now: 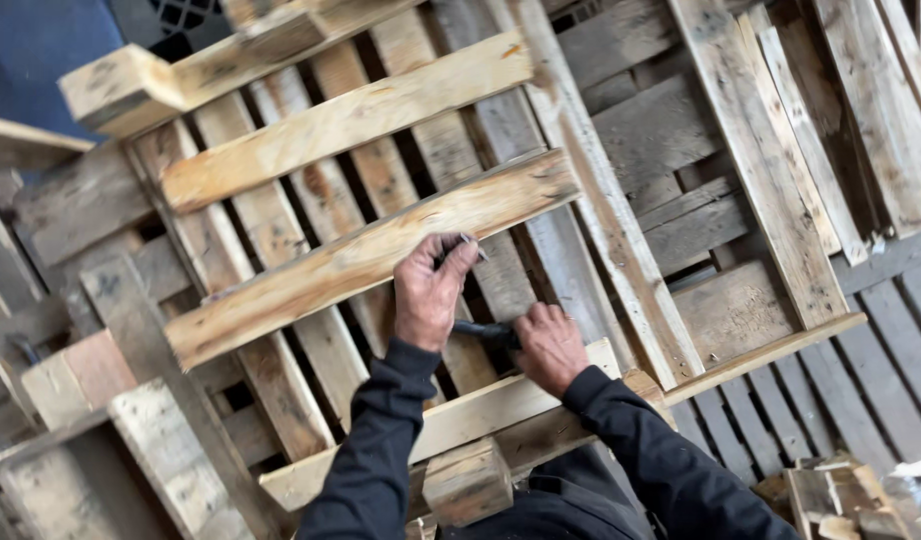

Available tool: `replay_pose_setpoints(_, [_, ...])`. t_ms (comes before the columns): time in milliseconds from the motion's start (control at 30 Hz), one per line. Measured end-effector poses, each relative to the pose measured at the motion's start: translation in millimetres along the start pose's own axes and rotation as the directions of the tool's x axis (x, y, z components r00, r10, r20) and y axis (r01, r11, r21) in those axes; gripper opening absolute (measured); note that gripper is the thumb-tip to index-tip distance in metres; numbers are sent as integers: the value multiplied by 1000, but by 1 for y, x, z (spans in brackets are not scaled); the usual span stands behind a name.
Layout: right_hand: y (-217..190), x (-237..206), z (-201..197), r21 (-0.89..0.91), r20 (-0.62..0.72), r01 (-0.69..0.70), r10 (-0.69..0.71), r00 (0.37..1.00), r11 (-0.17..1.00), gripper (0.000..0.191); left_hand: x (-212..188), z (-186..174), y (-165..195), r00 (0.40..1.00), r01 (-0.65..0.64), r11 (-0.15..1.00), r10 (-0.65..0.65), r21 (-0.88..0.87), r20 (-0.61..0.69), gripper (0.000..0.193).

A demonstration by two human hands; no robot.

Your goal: The person repairs a wooden pallet, hammering nails into its slats with a claw hammer and pulling out loose nails. They take new wooden boards from a pile, position a board across the pallet, and hammer nails to fasten it in place.

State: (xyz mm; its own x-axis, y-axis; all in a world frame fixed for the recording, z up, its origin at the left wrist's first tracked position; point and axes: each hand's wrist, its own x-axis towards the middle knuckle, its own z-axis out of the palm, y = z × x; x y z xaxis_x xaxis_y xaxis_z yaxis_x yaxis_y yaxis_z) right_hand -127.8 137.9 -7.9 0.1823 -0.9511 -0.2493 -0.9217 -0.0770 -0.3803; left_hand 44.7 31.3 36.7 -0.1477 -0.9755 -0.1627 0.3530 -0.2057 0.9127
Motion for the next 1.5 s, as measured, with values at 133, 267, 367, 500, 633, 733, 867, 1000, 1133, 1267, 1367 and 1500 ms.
replay_pose_setpoints(133, [8,-10,-16,177,136,-15,-9,991,984,38,60,39,-17,989,-96,948,57,304,136,11])
replay_pose_setpoints(267, [27,-31,-46,325,33,99,-115,993,941,42,95,55,-32,979,-181,801,92,571,181,13])
replay_pose_setpoints(367, [51,-35,-50,429,-98,202,-177,979,880,42,100,54,-43,946,-324,720,263,614,190,13])
replay_pose_setpoints(500, [78,-30,-29,578,-74,206,-201,977,789,35,101,46,-48,971,-236,805,217,544,99,13])
replay_pose_setpoints(633, [88,-23,-6,626,-113,274,-263,958,730,32,111,36,-40,988,-100,903,40,418,151,16])
replay_pose_setpoints(733, [89,-18,-3,652,-101,242,-233,967,719,30,113,33,-38,980,-134,813,22,567,200,17])
replay_pose_setpoints(867, [89,-16,-24,752,-138,247,-220,966,611,29,106,38,-44,923,-385,735,314,558,224,16])
replay_pose_setpoints(1000, [82,-15,-57,842,-134,239,-241,961,484,32,99,46,-44,981,-196,894,180,403,77,18])
replay_pose_setpoints(1133, [68,-9,-84,886,-115,185,-185,976,426,35,100,49,-39,942,-330,900,335,285,32,17])
replay_pose_setpoints(1267, [49,-23,-89,853,-198,127,90,976,507,46,99,53,-41,677,-640,292,651,710,343,14])
replay_pose_setpoints(1367, [34,-48,-79,904,-157,-15,365,918,427,39,101,62,-48,843,-535,664,453,522,289,14])
replay_pose_setpoints(1500, [26,-70,-63,979,-59,-49,501,863,200,27,104,69,-55,861,-507,617,393,602,322,17])
